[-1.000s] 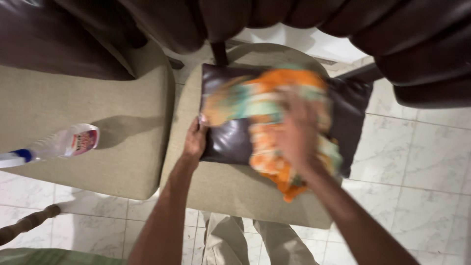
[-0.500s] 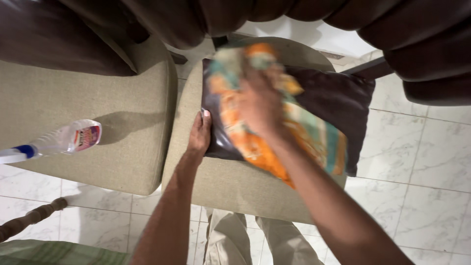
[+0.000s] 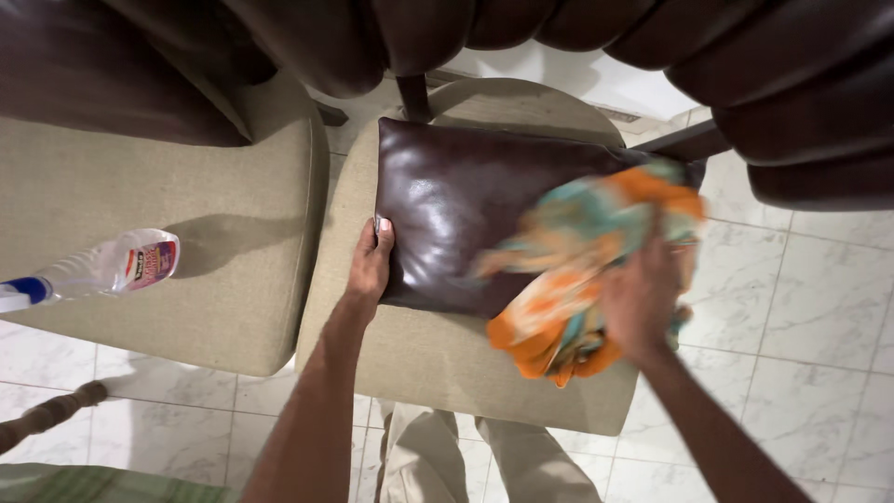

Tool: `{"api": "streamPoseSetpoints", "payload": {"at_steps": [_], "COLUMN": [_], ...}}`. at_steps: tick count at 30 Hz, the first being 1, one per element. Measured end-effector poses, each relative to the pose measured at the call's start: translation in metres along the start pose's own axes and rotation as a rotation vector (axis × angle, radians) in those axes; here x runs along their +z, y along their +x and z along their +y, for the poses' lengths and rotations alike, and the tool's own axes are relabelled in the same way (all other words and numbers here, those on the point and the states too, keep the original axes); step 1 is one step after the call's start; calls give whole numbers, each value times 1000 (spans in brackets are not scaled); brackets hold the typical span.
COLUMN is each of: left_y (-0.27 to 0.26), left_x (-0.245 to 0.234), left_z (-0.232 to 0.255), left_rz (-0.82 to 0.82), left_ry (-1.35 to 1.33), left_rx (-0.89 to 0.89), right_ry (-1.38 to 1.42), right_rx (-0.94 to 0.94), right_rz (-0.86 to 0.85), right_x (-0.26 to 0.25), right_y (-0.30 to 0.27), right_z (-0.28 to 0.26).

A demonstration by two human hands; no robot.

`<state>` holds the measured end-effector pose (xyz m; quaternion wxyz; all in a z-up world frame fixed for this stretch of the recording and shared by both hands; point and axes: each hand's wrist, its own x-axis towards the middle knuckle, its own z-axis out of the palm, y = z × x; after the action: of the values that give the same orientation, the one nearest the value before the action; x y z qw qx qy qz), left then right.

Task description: The person sprays a cleaning solution onto a leather chair cushion and the chair back, then wipes them with a cloth.

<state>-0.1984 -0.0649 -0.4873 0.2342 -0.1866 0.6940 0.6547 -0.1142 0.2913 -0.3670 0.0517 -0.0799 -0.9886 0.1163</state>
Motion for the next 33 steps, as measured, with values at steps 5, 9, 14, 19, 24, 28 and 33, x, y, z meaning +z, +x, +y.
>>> {"api": "streamPoseSetpoints", "payload": {"at_steps": [5,9,14,19,24,28,33], "left_y": [-18,-7,13,13,7,-10,-16], "left_x": [2,0,-15,-23,-3,6,12], "left_z": [30,7,-37,-53,-19,16,19], "left_rz": [-23,-52,-181,-172,-48,17,-2], "left_ry": [-23,-107,-371,-369,-140,-5,-55], "left_rx": [123,198,131,98,78,71,121], "right_ry": [164,459,126,132,108,395,487], "right_rx": [98,-44,-412,-531,-127,262,259], "right_rz": [130,36,-158,-174,14,21,228], "right_x": [39,47,45,25,13,41,78], "right_y": [74,95,82,9,-41,-1,66], "right_z": [-6,-111,-198,-148,-8,67,9]}}
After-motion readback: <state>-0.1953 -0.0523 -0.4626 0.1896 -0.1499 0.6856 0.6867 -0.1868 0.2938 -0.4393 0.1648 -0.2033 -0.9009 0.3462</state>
